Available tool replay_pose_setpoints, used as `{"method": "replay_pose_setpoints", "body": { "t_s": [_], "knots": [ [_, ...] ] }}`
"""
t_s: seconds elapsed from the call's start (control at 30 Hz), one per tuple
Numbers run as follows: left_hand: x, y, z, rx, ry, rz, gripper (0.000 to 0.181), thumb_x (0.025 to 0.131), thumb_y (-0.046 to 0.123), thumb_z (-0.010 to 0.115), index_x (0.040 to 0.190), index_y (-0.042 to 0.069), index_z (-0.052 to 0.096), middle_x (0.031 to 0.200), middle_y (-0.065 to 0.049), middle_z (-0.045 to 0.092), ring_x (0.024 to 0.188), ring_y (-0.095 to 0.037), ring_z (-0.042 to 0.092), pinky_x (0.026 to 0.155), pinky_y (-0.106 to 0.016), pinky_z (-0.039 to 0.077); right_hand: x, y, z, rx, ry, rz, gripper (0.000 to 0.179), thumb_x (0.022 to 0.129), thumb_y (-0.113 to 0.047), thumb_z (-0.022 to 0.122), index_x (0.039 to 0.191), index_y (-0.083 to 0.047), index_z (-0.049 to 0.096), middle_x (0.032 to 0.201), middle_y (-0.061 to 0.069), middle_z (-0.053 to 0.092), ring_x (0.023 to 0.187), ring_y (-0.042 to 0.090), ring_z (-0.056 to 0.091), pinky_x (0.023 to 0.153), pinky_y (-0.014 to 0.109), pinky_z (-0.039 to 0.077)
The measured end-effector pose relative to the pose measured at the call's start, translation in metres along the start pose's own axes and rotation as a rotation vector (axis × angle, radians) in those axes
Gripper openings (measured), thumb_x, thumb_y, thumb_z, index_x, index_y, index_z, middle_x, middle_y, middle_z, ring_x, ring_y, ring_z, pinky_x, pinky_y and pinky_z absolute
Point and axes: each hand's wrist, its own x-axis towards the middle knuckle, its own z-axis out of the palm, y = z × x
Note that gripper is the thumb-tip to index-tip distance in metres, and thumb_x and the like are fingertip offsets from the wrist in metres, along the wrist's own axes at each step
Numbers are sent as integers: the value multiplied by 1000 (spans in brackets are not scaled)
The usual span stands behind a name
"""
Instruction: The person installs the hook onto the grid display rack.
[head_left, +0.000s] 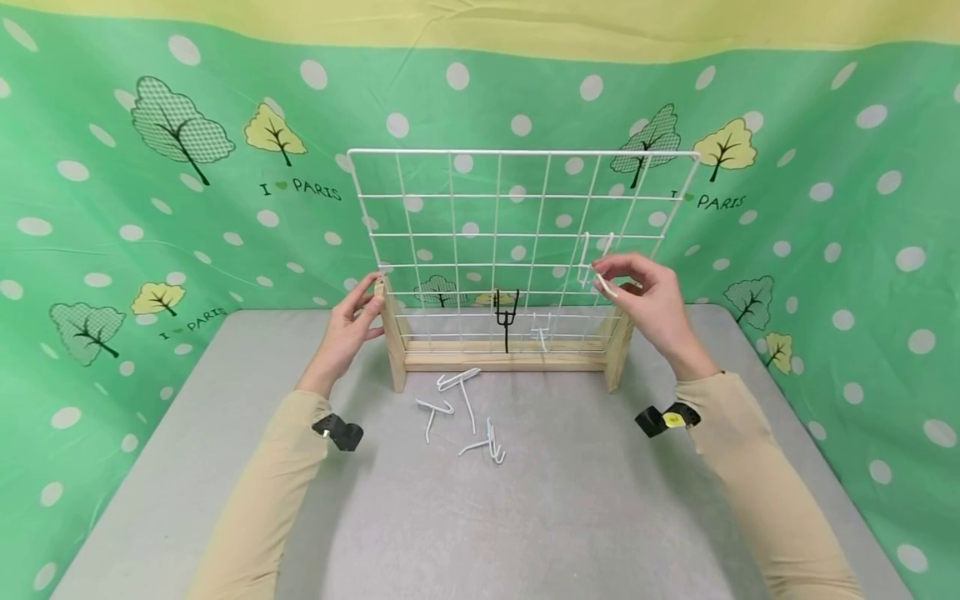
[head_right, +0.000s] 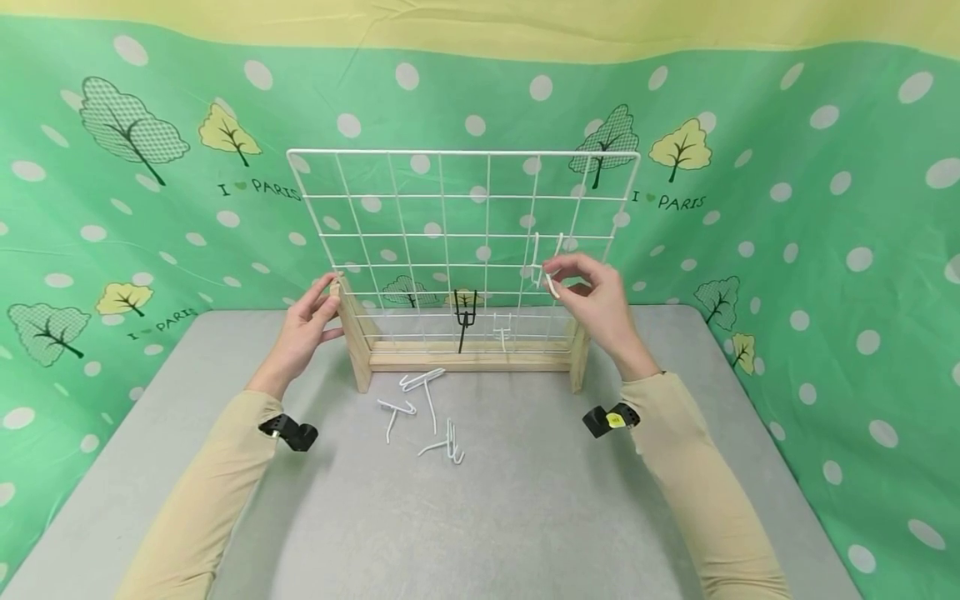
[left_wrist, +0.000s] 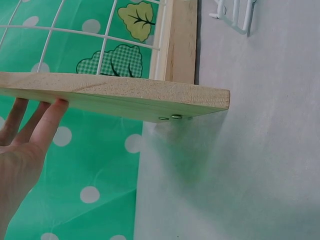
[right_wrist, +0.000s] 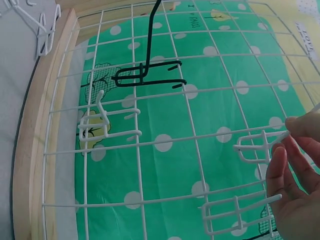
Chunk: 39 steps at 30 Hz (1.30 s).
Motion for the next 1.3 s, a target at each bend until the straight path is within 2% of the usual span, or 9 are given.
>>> {"method": "replay_pose_setpoints", "body": {
  "t_s": [0.2,0.37,0.47,0.67,0.77,0.93,1.03,1.17,1.3],
  "knots": [
    [-1,3,1,-13,-2,-10,52,104,19,46,153,12,28,137,-27,39,124,-42,41,87,-40,55,-2,1,1,-8,8,6,21,89,7,64,110,6,66,115,7,65,93,14,60,76,19,53],
    [-8,20,5,0,-9,-7,52,104,18,45,152,7,26,137,-30,38,124,-44,40,90,-45,53,-4,3,-2,-32,22,3,19,91,3,63,110,5,68,110,4,67,93,8,59,76,18,52],
    [-11,26,6,9,-12,-8,53,104,19,45,152,7,26,137,-31,38,125,-44,40,91,-45,52,-5,2,-4,-46,30,10,19,91,-1,64,109,5,68,105,6,66,91,10,59,74,17,52],
    [-12,27,6,6,-17,-10,53,104,19,45,152,7,26,139,-31,37,125,-45,40,91,-46,52,-13,3,-6,-84,46,23,20,92,-1,63,111,6,65,108,14,63,91,9,58,75,17,52],
    [-12,27,6,-1,-16,-12,53,104,18,45,152,7,26,138,-31,38,124,-44,41,90,-46,53,-19,2,-6,-49,102,-5,19,91,3,62,109,5,65,107,13,64,92,8,59,77,17,53],
    [-11,27,6,-8,-13,-12,52,104,18,45,152,7,26,137,-30,39,123,-42,42,89,-42,54,-27,-3,-9,39,191,-48,17,89,11,60,106,9,64,104,12,65,91,12,61,72,18,55],
    [-12,27,6,-6,-14,-12,53,104,17,45,152,6,26,137,-30,39,123,-43,42,90,-44,53,-34,-5,-10,62,193,-39,17,89,13,58,106,13,61,102,13,64,89,14,62,68,19,55],
    [-12,27,5,-2,-18,-10,53,104,17,45,152,7,26,138,-31,38,124,-44,41,92,-50,51,-47,-5,-10,35,171,-17,18,90,13,58,108,13,61,103,14,64,87,14,61,66,19,55],
    [-11,27,5,-6,-20,-17,53,104,18,45,152,8,26,139,-30,38,125,-45,41,91,-48,51,-59,-1,-5,38,145,-14,19,89,14,58,108,13,61,103,13,65,86,14,61,65,19,56]
  ]
}}
